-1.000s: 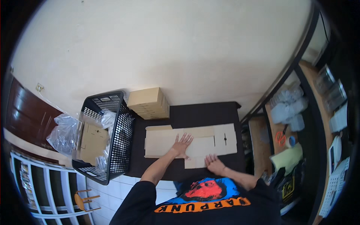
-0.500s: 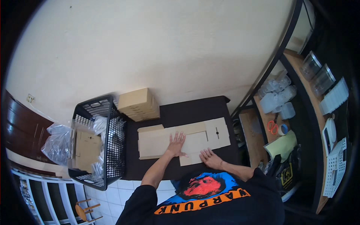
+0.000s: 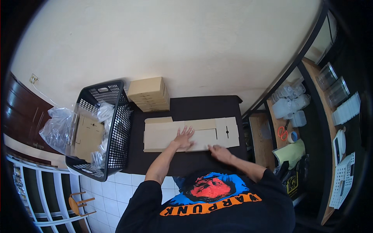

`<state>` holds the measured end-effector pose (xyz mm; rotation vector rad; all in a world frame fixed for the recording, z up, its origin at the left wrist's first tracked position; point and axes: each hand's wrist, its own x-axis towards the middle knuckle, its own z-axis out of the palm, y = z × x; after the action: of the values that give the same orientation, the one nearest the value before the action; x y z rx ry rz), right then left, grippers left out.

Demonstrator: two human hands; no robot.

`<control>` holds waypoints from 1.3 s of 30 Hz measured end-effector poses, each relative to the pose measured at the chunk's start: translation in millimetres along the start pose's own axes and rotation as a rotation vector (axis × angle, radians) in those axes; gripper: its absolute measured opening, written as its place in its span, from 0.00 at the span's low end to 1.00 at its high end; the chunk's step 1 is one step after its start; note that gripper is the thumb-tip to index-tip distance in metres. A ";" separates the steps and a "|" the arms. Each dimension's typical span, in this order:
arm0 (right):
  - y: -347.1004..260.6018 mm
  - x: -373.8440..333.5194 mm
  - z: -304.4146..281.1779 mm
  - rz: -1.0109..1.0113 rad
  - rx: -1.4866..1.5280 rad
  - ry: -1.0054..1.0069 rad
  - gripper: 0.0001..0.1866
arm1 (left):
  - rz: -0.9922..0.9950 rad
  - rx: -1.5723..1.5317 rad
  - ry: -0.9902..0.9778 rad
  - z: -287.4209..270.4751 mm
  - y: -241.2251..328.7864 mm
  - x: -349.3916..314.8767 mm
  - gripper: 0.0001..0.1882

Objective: The recorder is folding and assembling a cardboard shipping box from a flat sheet.

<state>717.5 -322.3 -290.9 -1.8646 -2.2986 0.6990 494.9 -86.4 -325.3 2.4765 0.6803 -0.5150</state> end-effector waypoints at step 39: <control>16.6 20.8 -8.9 0.392 0.632 0.377 0.10 | 0.068 -0.312 0.153 5.5 -6.5 18.1 0.23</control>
<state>730.5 -297.7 -294.0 -1.9111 -1.2929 0.8878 504.6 -78.2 -340.7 2.2489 0.6766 -0.1780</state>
